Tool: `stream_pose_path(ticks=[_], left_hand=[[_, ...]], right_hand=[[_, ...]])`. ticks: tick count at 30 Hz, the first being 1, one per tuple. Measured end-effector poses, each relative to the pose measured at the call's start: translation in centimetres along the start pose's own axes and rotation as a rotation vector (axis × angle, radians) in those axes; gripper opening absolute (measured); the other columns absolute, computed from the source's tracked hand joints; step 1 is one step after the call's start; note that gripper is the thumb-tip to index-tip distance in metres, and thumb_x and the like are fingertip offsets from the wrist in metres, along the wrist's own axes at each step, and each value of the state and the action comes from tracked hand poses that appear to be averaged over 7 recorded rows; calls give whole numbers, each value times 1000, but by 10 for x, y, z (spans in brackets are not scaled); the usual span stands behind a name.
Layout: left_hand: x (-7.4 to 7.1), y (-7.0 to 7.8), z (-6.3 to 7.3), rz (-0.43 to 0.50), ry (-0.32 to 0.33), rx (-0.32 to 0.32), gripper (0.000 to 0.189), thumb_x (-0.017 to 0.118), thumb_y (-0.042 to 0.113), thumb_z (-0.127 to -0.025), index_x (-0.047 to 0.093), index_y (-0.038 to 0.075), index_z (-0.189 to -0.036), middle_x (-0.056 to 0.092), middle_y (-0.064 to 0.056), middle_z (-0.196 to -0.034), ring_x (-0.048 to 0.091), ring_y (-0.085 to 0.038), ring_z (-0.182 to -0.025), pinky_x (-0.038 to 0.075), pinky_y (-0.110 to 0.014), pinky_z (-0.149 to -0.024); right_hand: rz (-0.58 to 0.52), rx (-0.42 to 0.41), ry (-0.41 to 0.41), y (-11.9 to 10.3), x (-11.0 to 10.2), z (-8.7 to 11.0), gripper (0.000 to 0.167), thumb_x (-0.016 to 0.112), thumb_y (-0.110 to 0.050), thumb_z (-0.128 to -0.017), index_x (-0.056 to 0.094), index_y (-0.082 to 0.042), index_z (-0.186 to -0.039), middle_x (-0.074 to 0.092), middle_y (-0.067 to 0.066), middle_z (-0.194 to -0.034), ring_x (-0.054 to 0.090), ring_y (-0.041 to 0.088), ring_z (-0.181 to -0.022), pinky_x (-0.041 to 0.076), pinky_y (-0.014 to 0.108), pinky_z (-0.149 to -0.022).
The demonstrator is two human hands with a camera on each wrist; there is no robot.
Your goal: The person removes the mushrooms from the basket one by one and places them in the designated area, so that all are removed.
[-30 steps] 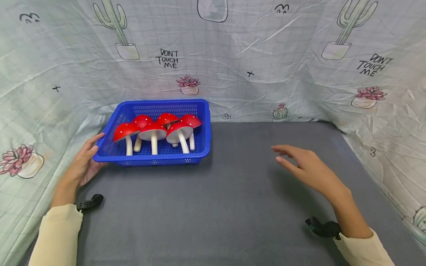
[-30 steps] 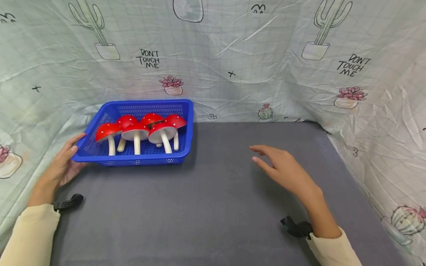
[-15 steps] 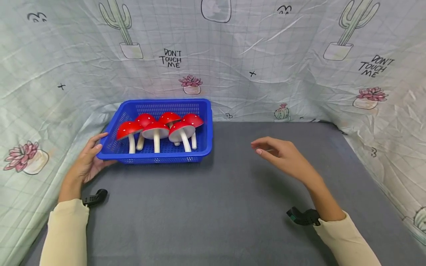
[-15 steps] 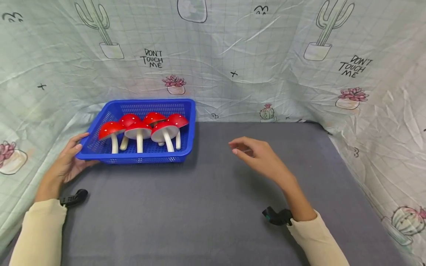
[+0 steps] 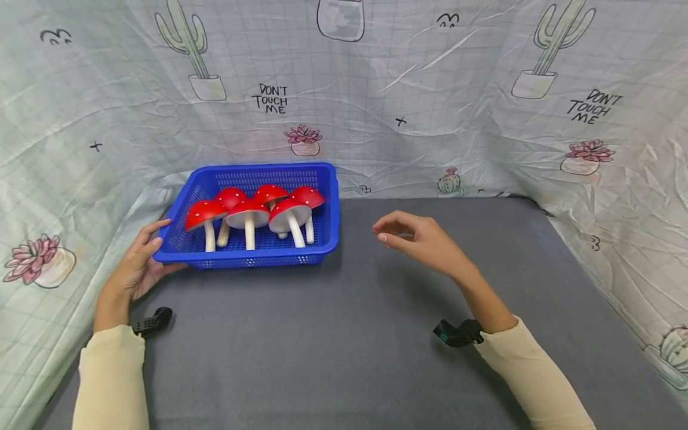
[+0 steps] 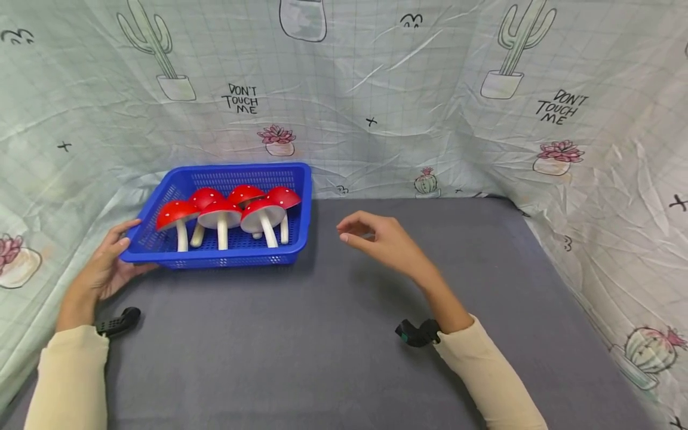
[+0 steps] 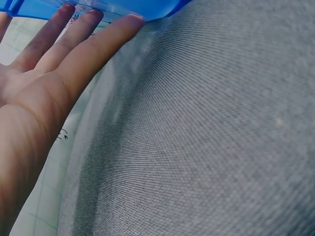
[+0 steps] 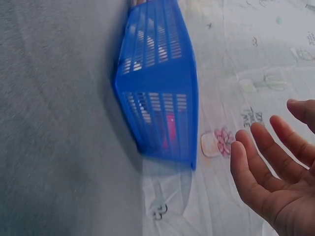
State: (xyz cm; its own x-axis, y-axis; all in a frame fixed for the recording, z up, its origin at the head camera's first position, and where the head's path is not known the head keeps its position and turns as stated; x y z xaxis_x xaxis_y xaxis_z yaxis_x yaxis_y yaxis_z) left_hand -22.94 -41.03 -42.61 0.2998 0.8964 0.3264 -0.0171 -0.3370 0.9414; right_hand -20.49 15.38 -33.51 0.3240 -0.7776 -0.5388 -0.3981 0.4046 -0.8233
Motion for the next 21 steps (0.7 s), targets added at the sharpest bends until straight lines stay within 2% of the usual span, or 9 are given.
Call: stream_pose_path(ticks=[4,8,15,21], left_hand=[[0,0,0,6,-10,1,48,37,11,-109,34,23,-156,29,-2,-148,65,-22,-117,59,-46,-84],[1,2,-3,-2,-16,8,48,37,10,-109,32,21,-156,26,-4,-150,66,-23,-117,59,-48,-83],[1,5,-2,11,-52,19,48,35,6,-109,34,20,-155,19,-5,-152,65,-22,-117,59,-47,-84],[2,4,1,-12,-95,38,47,34,3,-110,33,18,-154,23,-3,-153,66,-22,-118,58,-45,-84]], right_hand=[[-36,1,-19,-3,7,-11,31,67,-36,-100,67,-17,-124,70,-4,-118,69,14,-103,56,35,-91],[-29,10,-23,-7,11,-23,34,67,-37,-100,66,-15,-125,70,-1,-120,71,14,-98,56,38,-90],[-98,-37,-39,-11,19,-41,26,64,-28,-102,67,-13,-123,70,3,-120,70,21,-107,57,43,-89],[-142,-30,-29,-12,23,-43,25,62,-26,-104,66,-12,-123,68,12,-123,70,24,-109,58,42,-88]])
Point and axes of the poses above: each hand's wrist, its own z-axis away from the middle knuckle, its own x-axis out of the palm, y = z × x, the point moved 3 cm from there along -z, towards the middle knuckle
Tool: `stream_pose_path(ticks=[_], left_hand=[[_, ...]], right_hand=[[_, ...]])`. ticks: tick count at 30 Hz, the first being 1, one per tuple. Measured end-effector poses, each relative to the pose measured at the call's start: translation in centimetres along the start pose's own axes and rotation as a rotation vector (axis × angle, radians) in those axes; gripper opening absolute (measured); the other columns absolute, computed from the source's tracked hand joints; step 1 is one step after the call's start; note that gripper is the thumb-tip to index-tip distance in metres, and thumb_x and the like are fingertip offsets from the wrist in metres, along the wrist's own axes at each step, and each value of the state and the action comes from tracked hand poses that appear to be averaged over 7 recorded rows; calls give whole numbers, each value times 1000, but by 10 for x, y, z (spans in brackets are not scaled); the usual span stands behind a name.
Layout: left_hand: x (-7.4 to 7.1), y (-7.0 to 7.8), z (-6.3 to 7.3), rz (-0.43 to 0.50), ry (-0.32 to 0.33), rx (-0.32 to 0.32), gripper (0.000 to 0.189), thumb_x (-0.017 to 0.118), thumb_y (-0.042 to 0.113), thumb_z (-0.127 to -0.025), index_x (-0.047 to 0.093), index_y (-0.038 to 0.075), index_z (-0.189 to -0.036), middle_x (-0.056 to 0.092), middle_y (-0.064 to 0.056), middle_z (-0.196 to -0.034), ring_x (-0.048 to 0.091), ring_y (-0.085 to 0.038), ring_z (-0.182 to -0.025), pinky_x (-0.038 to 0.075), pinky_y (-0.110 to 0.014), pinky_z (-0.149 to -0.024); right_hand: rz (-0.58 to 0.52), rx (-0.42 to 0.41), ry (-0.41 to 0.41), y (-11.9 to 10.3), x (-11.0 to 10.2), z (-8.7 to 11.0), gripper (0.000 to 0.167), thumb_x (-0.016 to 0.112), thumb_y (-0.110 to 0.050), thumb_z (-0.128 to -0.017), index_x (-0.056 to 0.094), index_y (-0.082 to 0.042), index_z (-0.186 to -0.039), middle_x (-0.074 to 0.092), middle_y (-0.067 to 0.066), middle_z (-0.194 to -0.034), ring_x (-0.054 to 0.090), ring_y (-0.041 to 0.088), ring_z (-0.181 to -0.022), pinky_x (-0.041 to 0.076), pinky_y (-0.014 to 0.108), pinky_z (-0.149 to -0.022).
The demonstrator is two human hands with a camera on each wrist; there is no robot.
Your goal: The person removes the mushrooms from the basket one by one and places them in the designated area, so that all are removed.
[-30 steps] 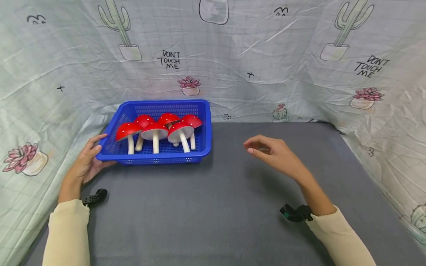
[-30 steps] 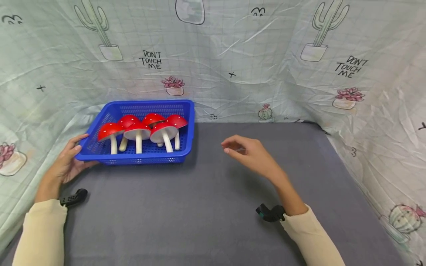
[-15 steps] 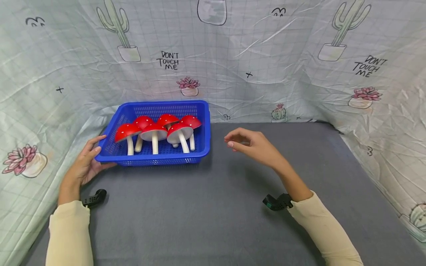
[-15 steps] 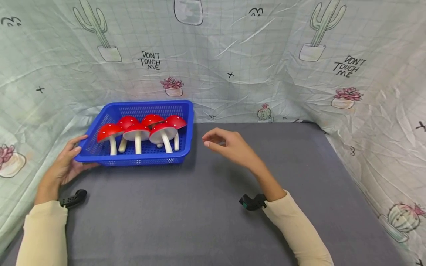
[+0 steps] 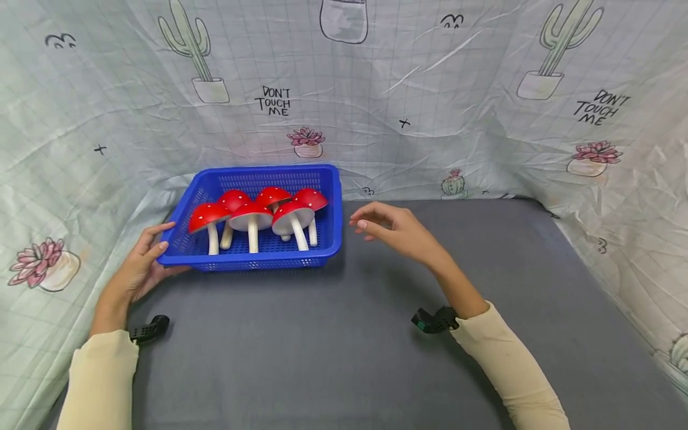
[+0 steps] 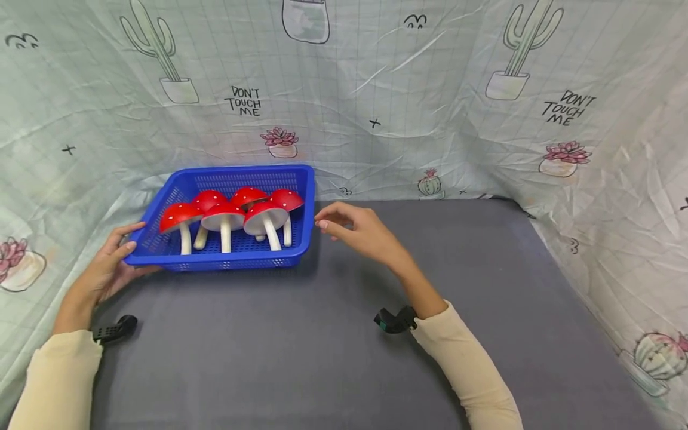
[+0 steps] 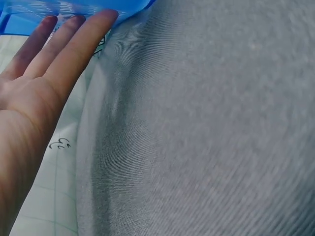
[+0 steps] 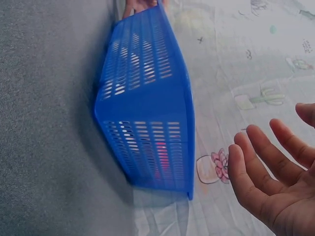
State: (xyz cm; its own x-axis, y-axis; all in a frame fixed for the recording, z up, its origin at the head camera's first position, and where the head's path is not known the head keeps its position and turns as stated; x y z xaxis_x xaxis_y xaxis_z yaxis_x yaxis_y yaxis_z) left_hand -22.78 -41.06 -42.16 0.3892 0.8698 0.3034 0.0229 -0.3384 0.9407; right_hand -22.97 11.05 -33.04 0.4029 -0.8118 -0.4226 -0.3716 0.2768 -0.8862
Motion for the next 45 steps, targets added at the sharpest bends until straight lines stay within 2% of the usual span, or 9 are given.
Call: stream_pose_path(ticks=[5,9,13,19,23,29,33,37,45], left_hand=[[0,0,3,-81,31,-25,48,34,6,-110,31,21,-155,17,-3,-155,66,-18,-116,59,-42,-83],[0,1,5,-89,36,-28,49,34,5,-110,31,22,-156,18,-3,-155,66,-18,-116,59,-43,-83],[0,1,3,-75,17,-22,48,34,5,-110,32,22,-155,24,-1,-153,66,-19,-117,59,-43,-84],[2,2,-2,-20,-3,-12,48,34,5,-110,29,20,-155,20,-3,-154,66,-22,-118,58,-44,-85],[2,3,0,-7,5,-21,48,35,5,-110,30,20,-155,18,-3,-155,67,-22,-117,59,-44,-84],[2,2,1,-28,21,-30,49,35,6,-110,30,22,-155,19,-4,-155,66,-21,-117,59,-43,-85],[2,0,2,-22,25,-34,48,36,5,-110,30,22,-155,22,-4,-153,66,-21,-117,59,-44,-85],[2,1,3,-37,43,-43,48,37,7,-110,30,23,-155,21,-4,-153,66,-20,-117,59,-42,-85],[3,1,0,-47,68,-77,49,37,9,-110,30,27,-155,16,-5,-155,67,-18,-116,59,-42,-85]], right_hand=[[0,-1,0,-2,2,-3,27,61,-30,-104,65,-12,-124,68,8,-123,68,26,-110,58,44,-88],[-9,-15,-11,-3,6,-13,29,61,-30,-104,64,-11,-126,68,8,-124,68,26,-110,58,44,-88],[-11,-18,-37,-6,9,-23,29,60,-28,-104,63,-9,-127,66,11,-127,68,23,-109,58,39,-87],[6,-4,-78,-15,12,-43,28,59,-29,-104,65,-12,-126,68,4,-121,68,28,-111,59,34,-85],[23,2,-116,-20,14,-59,28,59,-29,-105,65,-12,-125,67,3,-121,68,27,-109,59,36,-85],[63,25,-141,-25,18,-81,28,61,-33,-103,66,-13,-121,67,2,-116,70,19,-100,59,42,-85],[78,33,-166,-29,21,-95,25,62,-34,-103,66,-15,-120,67,0,-115,69,16,-97,59,38,-84],[135,12,-183,-35,23,-110,25,60,-32,-104,66,-15,-121,67,-1,-116,68,14,-97,58,33,-83],[262,-36,-235,-48,28,-134,27,58,-32,-105,67,-12,-122,69,0,-112,68,20,-104,53,31,-86]])
Point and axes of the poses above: each hand's wrist, its own z-axis away from the middle knuckle, its own x-axis out of the palm, y = z × x, the point moved 3 cm from there along -z, towards the middle knuckle
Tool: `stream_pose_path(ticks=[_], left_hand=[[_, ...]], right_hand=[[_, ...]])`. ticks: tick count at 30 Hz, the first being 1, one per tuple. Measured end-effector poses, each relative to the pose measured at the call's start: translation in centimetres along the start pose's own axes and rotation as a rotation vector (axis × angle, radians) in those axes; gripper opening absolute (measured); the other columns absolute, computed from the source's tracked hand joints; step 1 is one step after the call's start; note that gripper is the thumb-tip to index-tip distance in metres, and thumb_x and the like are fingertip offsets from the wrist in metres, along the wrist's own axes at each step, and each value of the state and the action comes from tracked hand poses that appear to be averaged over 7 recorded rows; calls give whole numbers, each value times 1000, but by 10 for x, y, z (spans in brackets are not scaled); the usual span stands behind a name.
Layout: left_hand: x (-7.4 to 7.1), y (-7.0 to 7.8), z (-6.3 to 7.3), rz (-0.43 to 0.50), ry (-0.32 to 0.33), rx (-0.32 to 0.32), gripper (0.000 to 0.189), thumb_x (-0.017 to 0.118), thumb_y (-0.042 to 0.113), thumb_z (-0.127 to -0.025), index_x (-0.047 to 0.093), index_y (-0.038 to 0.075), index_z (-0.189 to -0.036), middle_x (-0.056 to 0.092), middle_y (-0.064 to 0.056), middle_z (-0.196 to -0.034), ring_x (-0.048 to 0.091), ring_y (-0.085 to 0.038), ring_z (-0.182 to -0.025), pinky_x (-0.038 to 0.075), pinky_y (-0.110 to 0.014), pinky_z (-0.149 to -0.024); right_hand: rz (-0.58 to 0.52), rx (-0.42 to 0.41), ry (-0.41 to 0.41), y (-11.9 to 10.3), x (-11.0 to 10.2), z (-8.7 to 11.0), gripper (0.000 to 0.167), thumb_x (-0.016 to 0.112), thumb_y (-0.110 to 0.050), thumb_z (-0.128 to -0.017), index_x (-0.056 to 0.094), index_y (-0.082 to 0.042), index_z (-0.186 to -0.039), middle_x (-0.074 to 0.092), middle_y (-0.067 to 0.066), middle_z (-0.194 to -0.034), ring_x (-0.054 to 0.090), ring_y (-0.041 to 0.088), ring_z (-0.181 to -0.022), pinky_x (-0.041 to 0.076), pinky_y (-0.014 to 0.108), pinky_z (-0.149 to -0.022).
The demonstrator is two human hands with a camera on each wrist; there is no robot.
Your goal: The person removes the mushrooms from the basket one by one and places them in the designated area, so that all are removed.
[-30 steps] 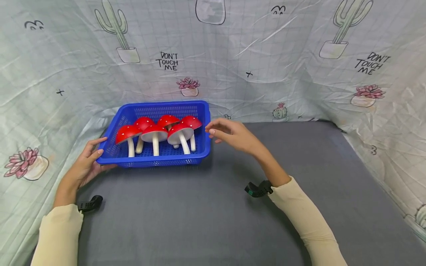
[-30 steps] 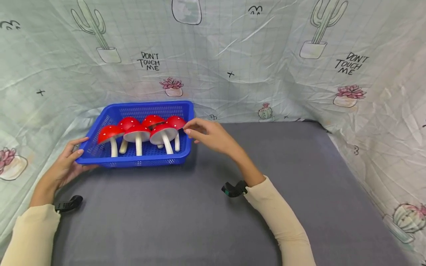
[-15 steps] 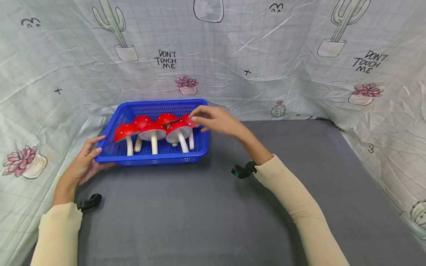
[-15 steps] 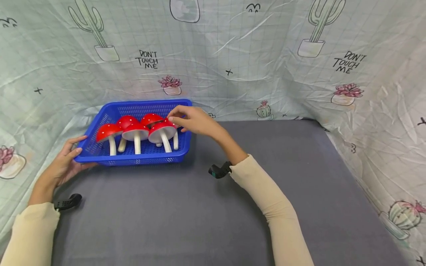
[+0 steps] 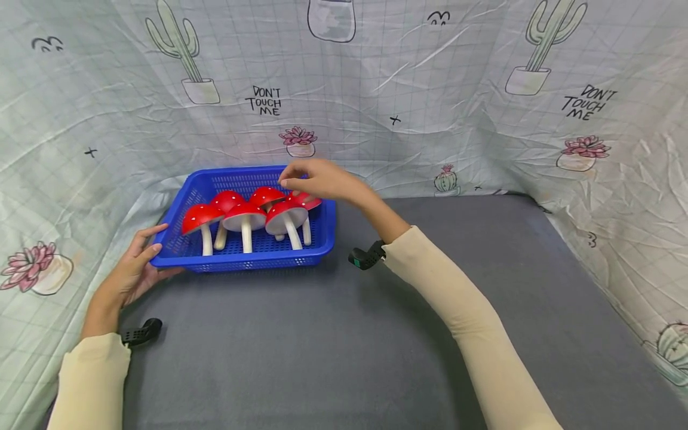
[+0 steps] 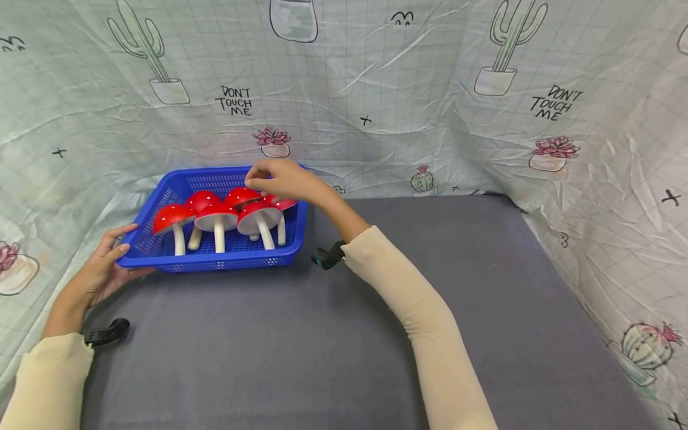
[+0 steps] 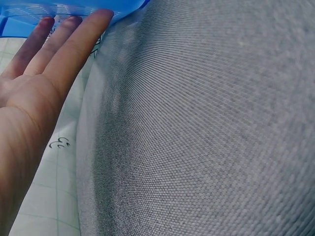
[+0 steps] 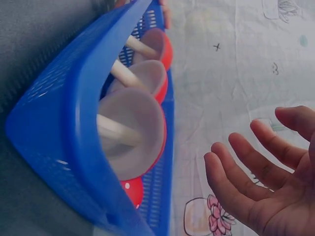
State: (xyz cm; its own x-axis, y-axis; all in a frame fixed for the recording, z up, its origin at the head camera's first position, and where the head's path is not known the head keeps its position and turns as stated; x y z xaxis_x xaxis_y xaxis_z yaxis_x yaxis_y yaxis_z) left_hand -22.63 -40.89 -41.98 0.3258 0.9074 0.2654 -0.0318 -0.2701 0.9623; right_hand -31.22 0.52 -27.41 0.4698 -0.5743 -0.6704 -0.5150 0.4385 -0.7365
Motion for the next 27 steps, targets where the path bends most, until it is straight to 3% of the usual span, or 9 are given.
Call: stream_pose_path(ticks=[8,16,18,22,27], left_hand=[[-1,0,1,-2,11,-11,50,37,10,-110,29,28,-155,11,-7,-157,67,-17,-116,59,-41,-85],[1,1,2,28,5,-6,50,38,8,-110,29,27,-155,15,-5,-156,66,-20,-116,58,-43,-86],[1,1,2,45,-7,-2,50,38,8,-110,29,26,-155,16,-6,-155,66,-21,-117,58,-43,-87],[1,0,0,24,-16,-6,50,37,8,-110,29,27,-156,19,-5,-155,65,-20,-119,58,-43,-88],[0,1,0,-28,19,-20,50,38,10,-110,29,28,-156,15,-6,-157,66,-18,-117,58,-42,-87]], right_hand=[[-29,46,-114,0,8,-19,28,60,-25,-104,67,-6,-123,67,8,-118,65,30,-110,57,32,-80],[-71,107,-236,7,12,-40,30,62,-25,-103,65,-4,-125,66,13,-123,61,38,-117,51,46,-97],[-58,113,-269,11,13,-45,34,62,-27,-103,65,-4,-128,64,14,-125,57,38,-118,48,48,-100],[-19,205,-335,23,16,-54,41,62,-35,-102,64,-11,-135,57,7,-135,48,32,-126,45,49,-101],[-12,318,-391,35,24,-62,42,64,-42,-100,65,-21,-136,49,0,-149,43,23,-136,45,49,-106]])
Point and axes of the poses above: each hand's wrist, its own z-axis away from the middle knuckle, its own x-axis out of the palm, y = z × x, the point moved 3 cm from there along -z, towards the middle knuckle
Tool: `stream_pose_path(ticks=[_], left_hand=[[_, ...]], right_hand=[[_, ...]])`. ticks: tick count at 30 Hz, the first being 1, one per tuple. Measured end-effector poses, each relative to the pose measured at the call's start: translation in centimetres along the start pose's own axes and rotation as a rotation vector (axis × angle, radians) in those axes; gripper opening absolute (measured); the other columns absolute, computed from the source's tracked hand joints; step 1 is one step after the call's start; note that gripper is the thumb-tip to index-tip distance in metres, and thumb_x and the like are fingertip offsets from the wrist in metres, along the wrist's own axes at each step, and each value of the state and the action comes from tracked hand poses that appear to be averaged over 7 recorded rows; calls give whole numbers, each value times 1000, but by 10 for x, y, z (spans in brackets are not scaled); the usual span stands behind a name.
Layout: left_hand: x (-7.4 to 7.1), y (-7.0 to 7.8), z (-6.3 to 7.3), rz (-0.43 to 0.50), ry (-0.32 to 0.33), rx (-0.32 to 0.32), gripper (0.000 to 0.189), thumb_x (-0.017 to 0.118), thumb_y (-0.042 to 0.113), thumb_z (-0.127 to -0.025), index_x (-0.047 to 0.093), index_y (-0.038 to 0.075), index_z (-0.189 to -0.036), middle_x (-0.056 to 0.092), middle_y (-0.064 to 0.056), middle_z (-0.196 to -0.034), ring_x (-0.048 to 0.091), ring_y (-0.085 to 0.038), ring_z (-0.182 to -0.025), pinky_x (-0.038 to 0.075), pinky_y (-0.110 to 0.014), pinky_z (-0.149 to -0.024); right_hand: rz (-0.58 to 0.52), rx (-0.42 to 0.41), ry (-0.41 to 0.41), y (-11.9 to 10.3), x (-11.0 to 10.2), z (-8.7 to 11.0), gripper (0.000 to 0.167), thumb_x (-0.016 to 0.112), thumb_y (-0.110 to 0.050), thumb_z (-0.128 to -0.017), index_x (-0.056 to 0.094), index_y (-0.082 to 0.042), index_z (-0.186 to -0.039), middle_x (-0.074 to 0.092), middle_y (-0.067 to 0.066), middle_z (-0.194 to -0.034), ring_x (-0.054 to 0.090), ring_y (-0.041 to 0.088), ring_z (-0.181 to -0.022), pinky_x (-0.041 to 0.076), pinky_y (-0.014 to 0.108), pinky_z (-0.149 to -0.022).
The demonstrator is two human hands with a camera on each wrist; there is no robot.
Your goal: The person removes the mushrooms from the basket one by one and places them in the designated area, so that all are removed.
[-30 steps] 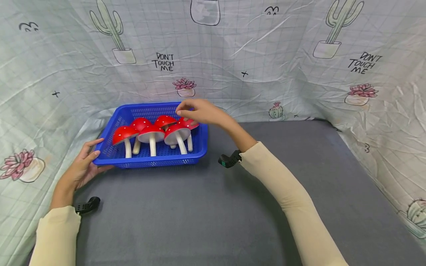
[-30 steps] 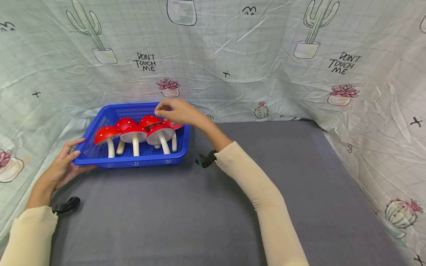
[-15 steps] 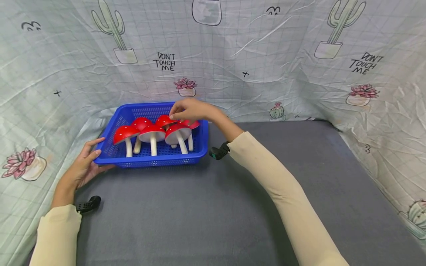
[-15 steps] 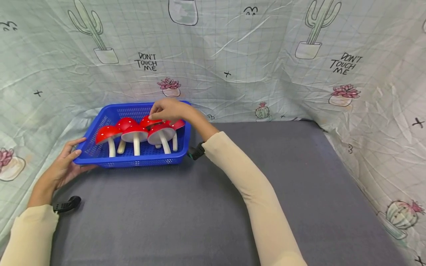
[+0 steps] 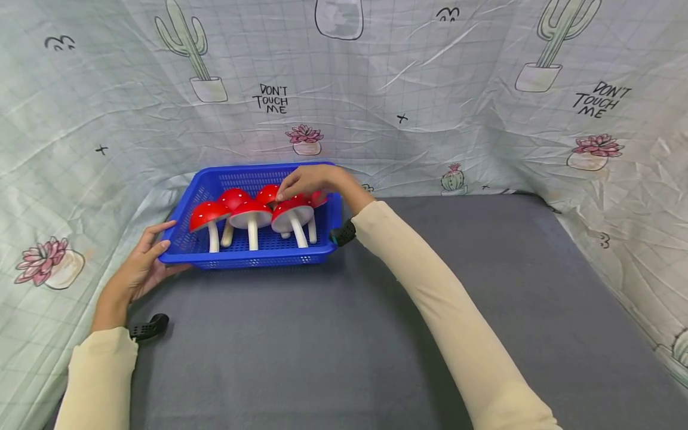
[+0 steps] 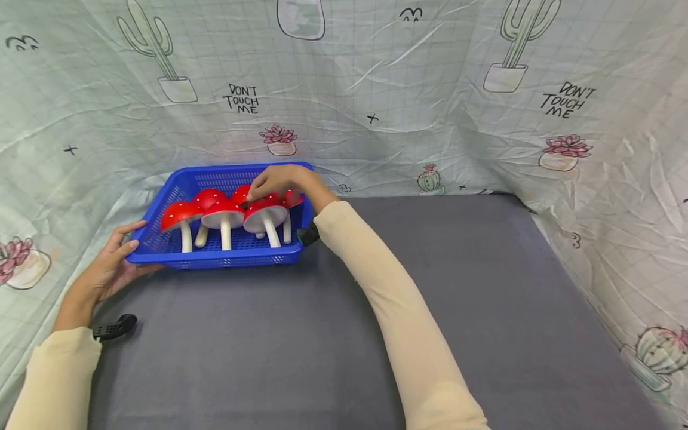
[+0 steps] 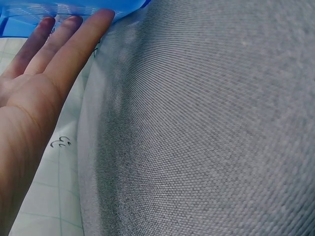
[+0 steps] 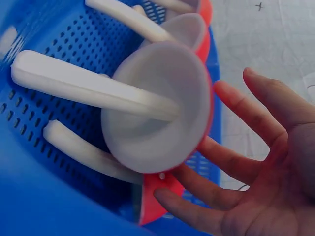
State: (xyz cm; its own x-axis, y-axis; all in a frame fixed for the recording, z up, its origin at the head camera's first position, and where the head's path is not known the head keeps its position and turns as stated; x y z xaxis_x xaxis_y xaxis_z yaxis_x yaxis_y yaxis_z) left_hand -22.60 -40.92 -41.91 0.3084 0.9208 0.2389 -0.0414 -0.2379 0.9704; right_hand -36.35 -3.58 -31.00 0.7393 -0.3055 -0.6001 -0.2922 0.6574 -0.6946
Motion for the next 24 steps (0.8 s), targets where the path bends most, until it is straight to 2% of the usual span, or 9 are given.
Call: stream_pose_path(ticks=[3,8,13,18,21,24], left_hand=[[0,1,1,4,5,2,51,38,10,-110,27,28,-157,11,-7,-158,66,-18,-116,58,-41,-86],[1,-1,1,28,2,-1,51,40,10,-109,27,27,-156,9,-9,-158,65,-18,-117,58,-42,-87],[2,-1,0,0,28,-18,51,41,12,-109,26,28,-156,0,-13,-160,66,-16,-115,59,-41,-86],[1,-1,0,0,20,-10,52,41,12,-109,26,28,-156,0,-13,-159,65,-16,-116,58,-42,-86],[1,-1,1,18,0,0,51,40,12,-109,27,27,-156,10,-10,-157,65,-18,-117,58,-43,-87],[0,-1,1,33,-14,10,50,38,11,-110,27,27,-156,20,-6,-154,65,-19,-119,58,-44,-88]], right_hand=[[-33,43,-38,0,3,-8,40,66,-42,-99,65,-21,-134,45,2,-151,43,24,-136,46,52,-105],[-55,129,-62,-1,9,-16,36,72,-40,-95,59,-18,-121,43,3,-140,47,25,-125,50,54,-100],[-81,145,-57,-4,11,-18,44,79,-36,-90,53,-14,-117,41,5,-132,45,24,-114,50,54,-99],[-91,120,-79,-3,12,-16,50,80,-31,-89,52,-14,-126,38,4,-138,44,23,-117,51,49,-99],[-75,75,-118,-3,14,-15,44,74,-28,-94,56,-16,-133,38,3,-144,41,22,-125,48,44,-103],[-42,1,-144,-4,18,-15,35,65,-24,-99,61,-16,-133,44,3,-143,40,20,-128,44,38,-105]])
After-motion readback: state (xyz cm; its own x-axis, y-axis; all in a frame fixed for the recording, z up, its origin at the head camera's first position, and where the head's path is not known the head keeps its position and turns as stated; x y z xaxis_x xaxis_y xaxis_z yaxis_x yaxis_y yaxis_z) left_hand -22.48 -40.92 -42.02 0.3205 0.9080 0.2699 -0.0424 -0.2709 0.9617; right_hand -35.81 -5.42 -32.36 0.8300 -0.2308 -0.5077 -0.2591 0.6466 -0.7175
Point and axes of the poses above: each hand's wrist, its own z-axis away from the middle knuckle, its own x-axis out of the palm, y = z × x, the point moved 3 cm from there along -z, towards the middle knuckle
